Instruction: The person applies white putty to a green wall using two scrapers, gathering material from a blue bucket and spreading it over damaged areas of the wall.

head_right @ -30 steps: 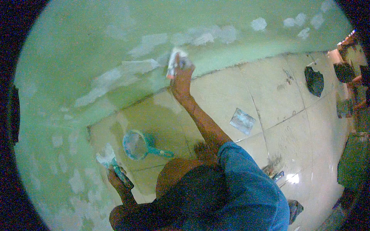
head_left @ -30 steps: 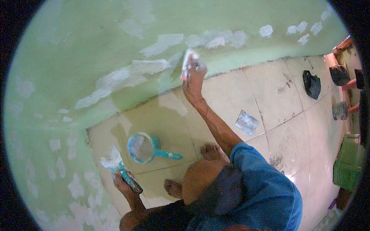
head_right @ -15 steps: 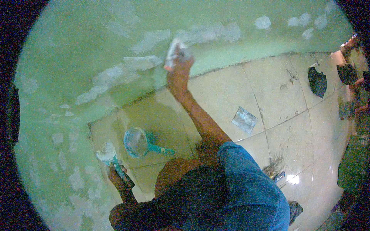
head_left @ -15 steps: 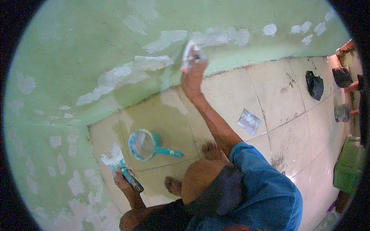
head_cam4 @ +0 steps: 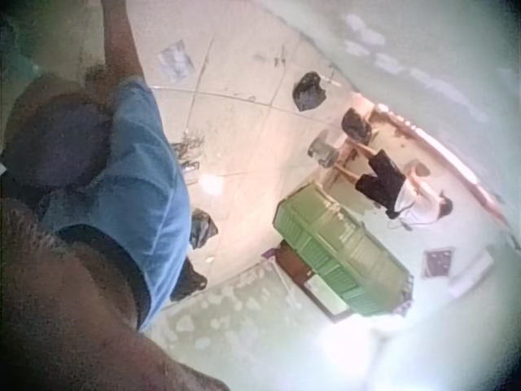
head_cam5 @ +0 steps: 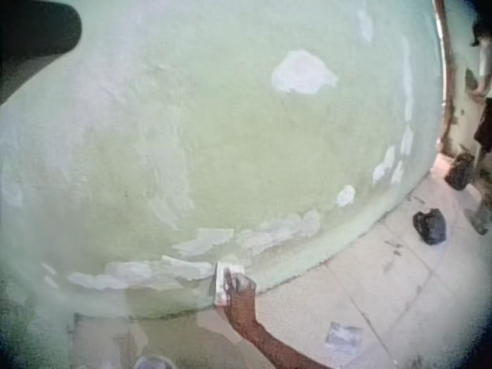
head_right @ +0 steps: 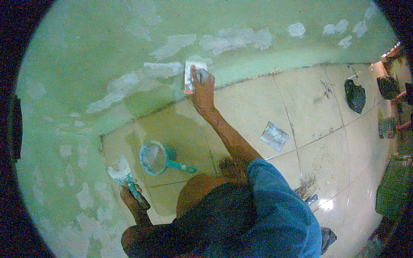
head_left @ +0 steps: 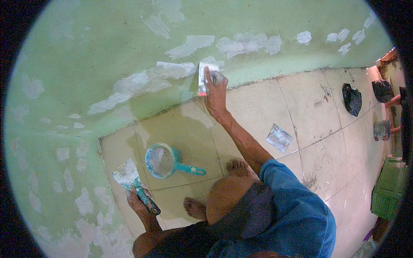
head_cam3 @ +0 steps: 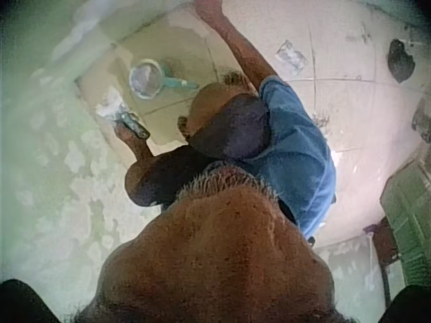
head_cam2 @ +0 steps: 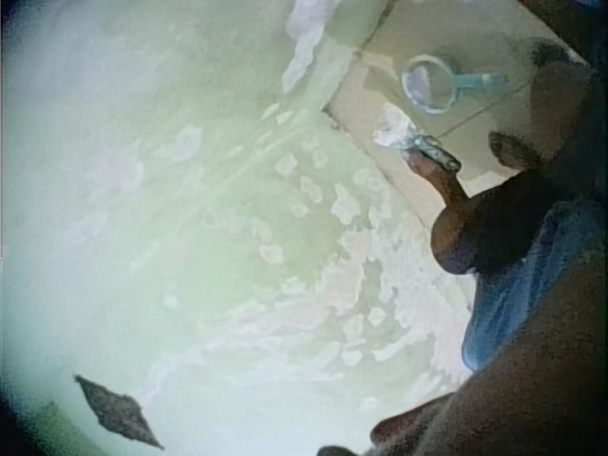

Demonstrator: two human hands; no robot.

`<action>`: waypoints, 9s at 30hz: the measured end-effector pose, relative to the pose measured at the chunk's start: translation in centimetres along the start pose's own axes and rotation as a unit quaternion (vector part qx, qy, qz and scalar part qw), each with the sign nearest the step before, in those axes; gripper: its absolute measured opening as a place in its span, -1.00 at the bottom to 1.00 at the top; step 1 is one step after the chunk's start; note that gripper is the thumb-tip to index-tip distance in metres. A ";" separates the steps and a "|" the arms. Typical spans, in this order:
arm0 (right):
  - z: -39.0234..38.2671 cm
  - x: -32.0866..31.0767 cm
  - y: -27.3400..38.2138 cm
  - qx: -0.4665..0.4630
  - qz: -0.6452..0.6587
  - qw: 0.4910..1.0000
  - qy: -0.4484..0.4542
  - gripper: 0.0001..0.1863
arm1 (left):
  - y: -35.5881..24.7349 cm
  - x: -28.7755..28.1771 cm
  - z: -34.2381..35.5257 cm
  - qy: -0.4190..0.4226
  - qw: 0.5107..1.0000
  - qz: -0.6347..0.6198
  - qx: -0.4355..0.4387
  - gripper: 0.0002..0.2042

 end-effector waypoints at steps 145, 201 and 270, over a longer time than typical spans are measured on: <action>5.4 -10.2 -24.9 0.239 0.135 0.932 -0.238 -0.68 | -0.4 1.4 0.6 0.043 0.999 -0.003 0.029 -0.80; 7.6 -19.2 -34.8 0.176 0.136 0.960 -0.172 -0.74 | -0.7 0.3 0.6 0.042 0.998 0.017 0.031 -0.75; 14.8 -24.4 -19.9 0.144 -0.074 0.944 -0.288 -0.75 | -1.8 -0.9 0.7 0.039 0.996 0.068 0.032 -0.73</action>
Point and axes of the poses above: each hand's wrist, its own z-axis towards the middle knuckle, its own x-axis out of the palm, y = z × x, the point moved 3 cm from there along z, towards the middle knuckle, and after that the axes turned 8 degrees about -z, right-handed, at the moved point
